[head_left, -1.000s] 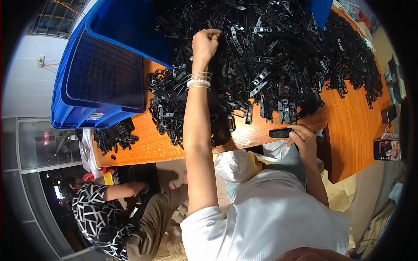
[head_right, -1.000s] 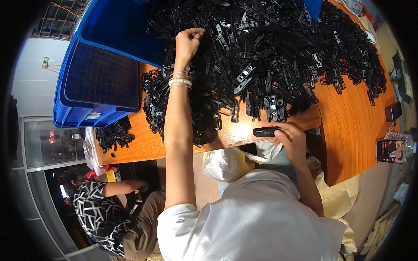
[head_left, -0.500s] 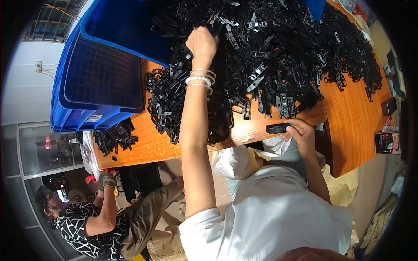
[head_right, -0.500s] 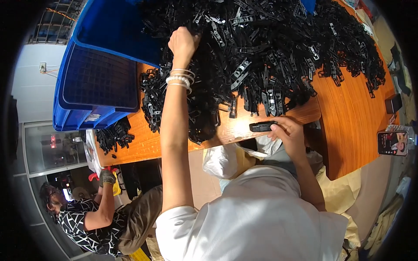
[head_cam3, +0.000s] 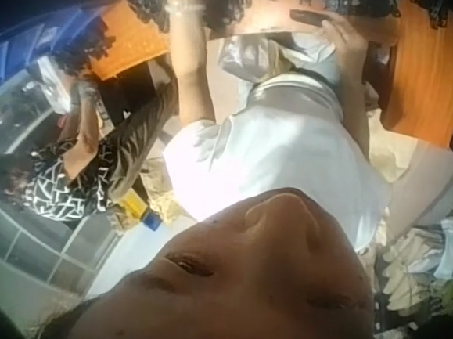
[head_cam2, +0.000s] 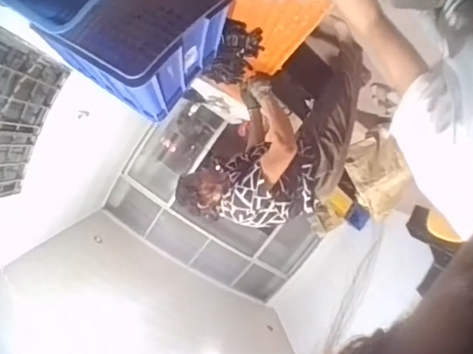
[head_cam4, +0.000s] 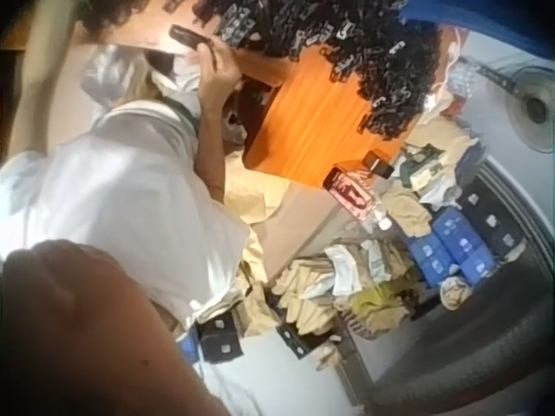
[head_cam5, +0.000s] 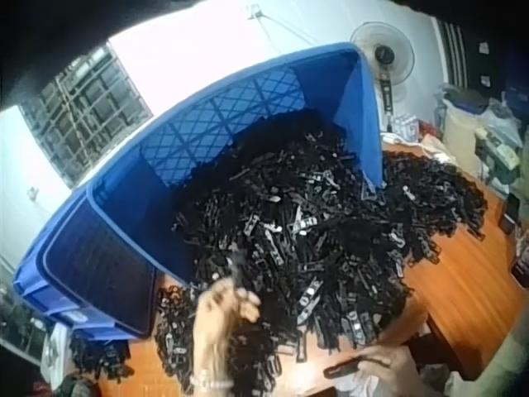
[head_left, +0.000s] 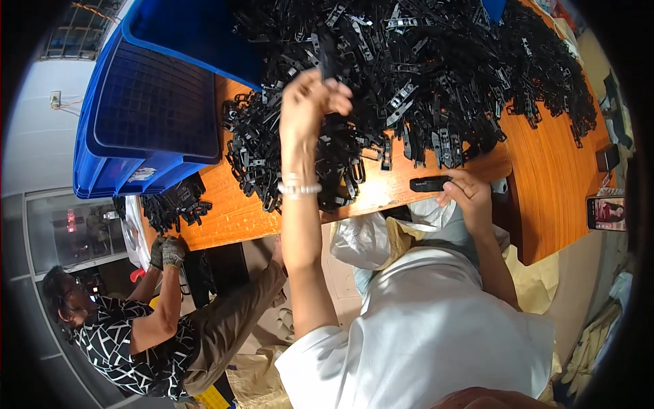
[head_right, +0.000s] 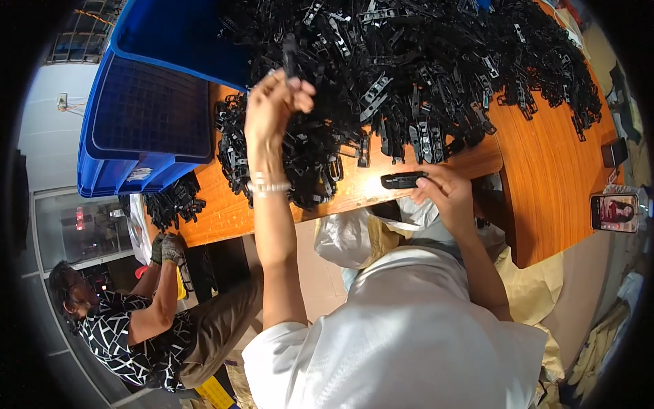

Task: Inspecting and sorting small black plastic components on a table.

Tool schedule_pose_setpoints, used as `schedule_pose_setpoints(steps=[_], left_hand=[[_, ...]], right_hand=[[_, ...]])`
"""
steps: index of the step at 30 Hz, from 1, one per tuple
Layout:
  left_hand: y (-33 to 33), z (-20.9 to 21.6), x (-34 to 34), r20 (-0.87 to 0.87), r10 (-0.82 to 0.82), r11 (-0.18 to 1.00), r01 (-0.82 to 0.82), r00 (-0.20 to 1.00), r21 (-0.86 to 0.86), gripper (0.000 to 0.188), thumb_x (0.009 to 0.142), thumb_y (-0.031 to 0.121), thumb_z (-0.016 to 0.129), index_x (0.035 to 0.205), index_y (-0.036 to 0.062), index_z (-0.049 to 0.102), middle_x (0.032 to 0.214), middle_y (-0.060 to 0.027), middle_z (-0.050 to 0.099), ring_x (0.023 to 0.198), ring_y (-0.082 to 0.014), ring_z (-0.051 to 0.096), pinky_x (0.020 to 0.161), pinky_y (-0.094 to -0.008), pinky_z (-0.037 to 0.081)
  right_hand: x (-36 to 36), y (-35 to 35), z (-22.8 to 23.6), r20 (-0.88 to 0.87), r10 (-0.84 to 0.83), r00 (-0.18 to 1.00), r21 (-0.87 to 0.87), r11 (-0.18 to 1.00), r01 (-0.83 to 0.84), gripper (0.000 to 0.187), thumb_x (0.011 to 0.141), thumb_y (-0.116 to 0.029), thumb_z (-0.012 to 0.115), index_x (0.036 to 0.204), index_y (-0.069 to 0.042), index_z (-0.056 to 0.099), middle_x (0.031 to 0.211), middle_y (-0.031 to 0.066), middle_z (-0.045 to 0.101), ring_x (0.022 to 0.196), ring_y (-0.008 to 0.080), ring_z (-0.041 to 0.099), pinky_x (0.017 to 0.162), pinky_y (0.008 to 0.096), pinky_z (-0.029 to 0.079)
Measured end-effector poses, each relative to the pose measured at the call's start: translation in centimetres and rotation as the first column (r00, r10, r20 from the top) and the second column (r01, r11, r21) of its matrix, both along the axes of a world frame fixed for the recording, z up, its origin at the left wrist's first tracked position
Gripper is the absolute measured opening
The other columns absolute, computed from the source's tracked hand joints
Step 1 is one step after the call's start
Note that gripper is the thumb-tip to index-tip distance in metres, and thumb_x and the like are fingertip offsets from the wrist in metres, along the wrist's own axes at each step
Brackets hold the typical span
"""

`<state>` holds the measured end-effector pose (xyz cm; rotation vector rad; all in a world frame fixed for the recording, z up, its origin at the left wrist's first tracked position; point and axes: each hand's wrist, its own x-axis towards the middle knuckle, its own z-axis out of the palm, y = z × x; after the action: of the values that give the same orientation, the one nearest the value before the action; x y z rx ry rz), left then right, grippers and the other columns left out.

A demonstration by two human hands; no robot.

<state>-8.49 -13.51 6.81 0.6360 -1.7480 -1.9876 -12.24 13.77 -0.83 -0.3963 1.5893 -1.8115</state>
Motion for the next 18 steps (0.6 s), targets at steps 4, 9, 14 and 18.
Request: schedule_pose_setpoints(steps=[4,9,14,18], left_hand=[[5.5,-1.9,4.2,0.11,-0.274,0.962,0.27,0.956,0.047,0.028,0.078,-0.007,0.038,0.105,-0.0097,0.048,0.074,-0.0178,0.06,0.054,-0.0191,0.059,0.046,-0.0249,0.048],[8.7,-1.3,6.7,0.281,-0.466,0.863,0.501,0.839,-0.065,0.042,0.071,-0.007,0.041,0.113,-0.0039,0.047,0.074,-0.0102,0.061,0.058,-0.0098,0.059,0.047,-0.0189,0.042],[9.9,-1.7,7.9,0.263,-0.413,0.852,0.472,0.872,-0.226,0.04,0.07,-0.004,0.047,0.111,-0.0039,0.048,0.075,-0.0118,0.061,0.06,-0.0111,0.059,0.05,-0.0206,0.043],[11.4,-3.0,8.2,0.225,-0.217,0.842,0.299,0.95,-0.449,0.035,0.072,0.008,0.06,0.104,-0.0048,0.051,0.078,-0.0156,0.06,0.055,-0.0176,0.056,0.051,-0.0256,0.043]], right_hand=[[-0.6,-1.2,1.6,-0.099,0.041,0.994,-0.179,0.982,-0.059,0.024,0.074,0.008,0.049,0.097,0.006,0.053,0.067,0.007,0.055,0.061,0.0127,0.056,0.06,0.0232,0.047],[-1.1,-1.9,2.9,-0.25,0.118,0.961,-0.158,0.974,-0.16,0.022,0.072,0.01,0.051,0.093,0.008,0.054,0.082,0.0071,0.051,0.064,0.0105,0.057,0.061,0.0197,0.048],[0.2,-2.0,2.9,-0.326,0.046,0.944,-0.15,0.984,-0.1,0.025,0.071,0.009,0.053,0.096,0.005,0.054,0.082,0.0066,0.052,0.065,0.0093,0.056,0.06,0.0191,0.048],[-0.2,-1.8,3.4,-0.553,0.198,0.809,0.088,0.98,-0.179,0.03,0.07,0.008,0.054,0.1,0.003,0.054,0.086,0.0062,0.052,0.073,0.0088,0.054,0.063,0.0182,0.046]])
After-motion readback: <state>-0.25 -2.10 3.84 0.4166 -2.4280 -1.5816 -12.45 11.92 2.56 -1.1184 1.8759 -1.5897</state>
